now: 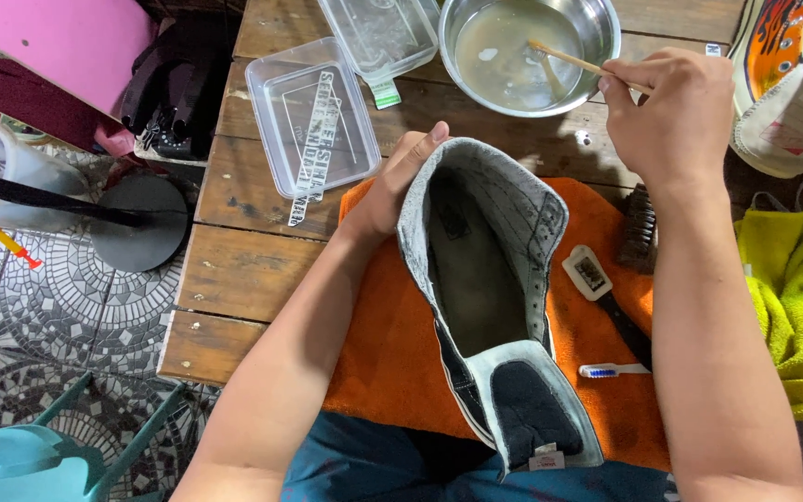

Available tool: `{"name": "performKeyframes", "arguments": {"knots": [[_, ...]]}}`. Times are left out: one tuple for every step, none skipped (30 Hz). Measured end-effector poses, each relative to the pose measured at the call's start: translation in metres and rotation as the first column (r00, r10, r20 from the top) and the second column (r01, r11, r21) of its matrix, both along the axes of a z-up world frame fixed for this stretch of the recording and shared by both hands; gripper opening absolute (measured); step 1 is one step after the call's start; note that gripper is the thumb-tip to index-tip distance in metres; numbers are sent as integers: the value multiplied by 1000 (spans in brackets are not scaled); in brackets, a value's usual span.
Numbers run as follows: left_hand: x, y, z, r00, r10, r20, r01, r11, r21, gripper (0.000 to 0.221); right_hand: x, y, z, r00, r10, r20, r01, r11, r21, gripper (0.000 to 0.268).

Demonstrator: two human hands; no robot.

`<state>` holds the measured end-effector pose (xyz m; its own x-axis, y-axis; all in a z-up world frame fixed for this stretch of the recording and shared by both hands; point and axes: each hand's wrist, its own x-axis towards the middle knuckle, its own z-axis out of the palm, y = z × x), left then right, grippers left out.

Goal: The person is cleaning the interior of a high-top sneaker by scrubbing it with a brush dipped in a cleaning solution.

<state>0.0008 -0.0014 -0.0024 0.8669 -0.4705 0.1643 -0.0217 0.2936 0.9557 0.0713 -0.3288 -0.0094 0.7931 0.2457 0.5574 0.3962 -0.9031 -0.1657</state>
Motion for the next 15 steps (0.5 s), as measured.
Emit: {"name": "performKeyframes", "arguments": {"knots": [[1, 0, -1, 1000, -2, 1, 2, 1000, 0, 59, -1, 0, 4, 1000, -2, 1, 2, 1000, 0, 14], [1, 0, -3, 1000, -4, 7, 4, 1000, 1, 60, -1, 1, 8, 999, 33, -35, -32, 998, 49, 16], [2, 1, -4, 1000, -6, 12, 6, 1000, 2, 60, -2, 2, 12, 995, 71, -68, -64, 993, 100, 17], [2, 1, -4, 1000, -6, 12, 6, 1000, 2, 60, -3, 1, 15, 995, 71, -69, -64, 993, 100, 17], [2, 1, -4, 1000, 4, 7, -4, 1000, 9, 60, -4, 0, 18, 992, 58, -109, -44, 991, 125, 16], [2, 1, -5, 1000, 15, 2, -15, 1000, 17, 60, -5, -1, 21, 987, 47, -150, -24, 988, 150, 16], [2, 0, -5, 1000, 15, 1, -15, 1000, 17, 60, -3, -5, 21, 987, 48, -152, -25, 988, 149, 16], [2, 0, -5, 1000, 14, -12, -14, 1000, 9, 59, -2, -9, 22, 986, 25, -168, 2, 987, 159, 18], [2, 0, -5, 1000, 12, -24, -12, 1000, 1, 59, -1, -14, 22, 983, 2, -184, 29, 985, 168, 20], [2, 0, -5, 1000, 13, -23, -13, 1000, 0, 59, -4, -16, 24, 983, 3, -183, 28, 986, 167, 20], [2, 0, -6, 1000, 9, -11, -9, 1000, 4, 59, -6, -18, 26, 973, -39, -226, 81, 980, 180, 13], [2, 0, -6, 1000, 3, 1, -3, 1000, 9, 59, -9, -20, 28, 960, -80, -270, 135, 972, 192, 18], [2, 1, -5, 1000, 4, 1, -4, 1000, 9, 59, -9, -23, 29, 960, -79, -269, 134, 972, 192, 18], [1, 1, -4, 1000, 7, -9, -7, 1000, 14, 59, -9, -26, 29, 955, -73, -287, 134, 971, 200, 20], [1, 1, -3, 1000, 10, -20, -10, 1000, 20, 60, -9, -29, 29, 950, -66, -304, 134, 969, 208, 22]]}}
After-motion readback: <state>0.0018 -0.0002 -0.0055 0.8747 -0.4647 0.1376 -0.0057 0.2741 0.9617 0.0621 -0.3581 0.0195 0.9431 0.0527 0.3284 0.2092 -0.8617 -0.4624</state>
